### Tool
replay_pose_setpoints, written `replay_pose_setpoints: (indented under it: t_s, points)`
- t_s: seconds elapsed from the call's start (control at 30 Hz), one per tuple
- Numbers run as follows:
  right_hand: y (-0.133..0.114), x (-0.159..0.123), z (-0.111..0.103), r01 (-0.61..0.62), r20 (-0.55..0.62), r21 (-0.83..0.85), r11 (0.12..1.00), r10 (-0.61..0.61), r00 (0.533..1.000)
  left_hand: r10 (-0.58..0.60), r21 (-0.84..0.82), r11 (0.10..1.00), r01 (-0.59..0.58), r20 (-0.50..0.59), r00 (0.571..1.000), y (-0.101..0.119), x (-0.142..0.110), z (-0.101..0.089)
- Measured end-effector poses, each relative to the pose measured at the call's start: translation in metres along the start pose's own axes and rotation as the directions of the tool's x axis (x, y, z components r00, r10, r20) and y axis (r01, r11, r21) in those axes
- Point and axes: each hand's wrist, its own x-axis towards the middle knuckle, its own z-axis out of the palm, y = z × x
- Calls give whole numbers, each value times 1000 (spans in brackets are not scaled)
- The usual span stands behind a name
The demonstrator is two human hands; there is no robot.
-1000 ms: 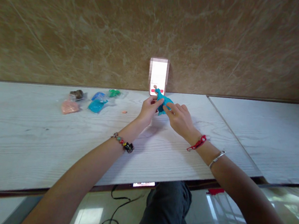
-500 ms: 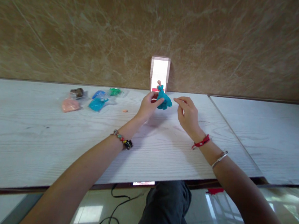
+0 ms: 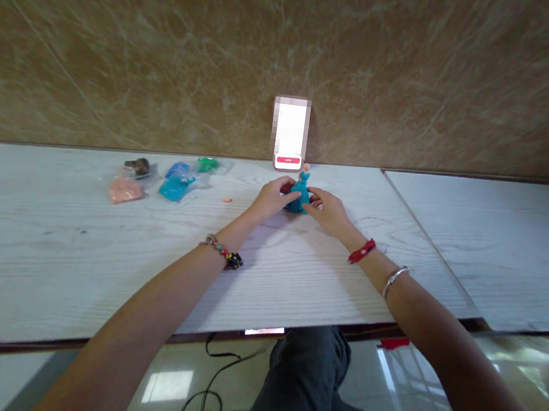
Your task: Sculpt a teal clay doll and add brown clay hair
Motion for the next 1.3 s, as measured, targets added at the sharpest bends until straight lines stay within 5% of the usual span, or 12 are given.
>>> replay_pose_setpoints:
  t_s: [0.23, 0.6, 0.73, 0.87, 1.03, 1.3]
  points:
    - [-2, 0, -2, -10, 18, -55, 998, 11, 1000, -87, -36, 995, 89, 49, 995, 5, -6, -4]
    - [3, 1, 3, -18, -51, 11, 1000, 18, 999, -46, 12, 999, 46, 7, 999, -3, -9, -2]
    - [3, 0, 0, 6, -8, -23, 1000, -6, 1000, -19, 108, 994, 24, -43, 999, -4, -10, 0]
    - [1, 0, -2, 74, 65, -98, 992, -68, 996, -5, 139, 990, 2, 18, 1000, -4, -11, 1]
    - [-1, 0, -3, 154, 128, -230, 961, -127, 984, -35, 49, 998, 32, 69, 997, -5, -11, 0]
    - [0, -2, -8, 152, 110, -171, 973, -134, 985, -121, -123, 982, 142, 162, 979, 1, -10, -8]
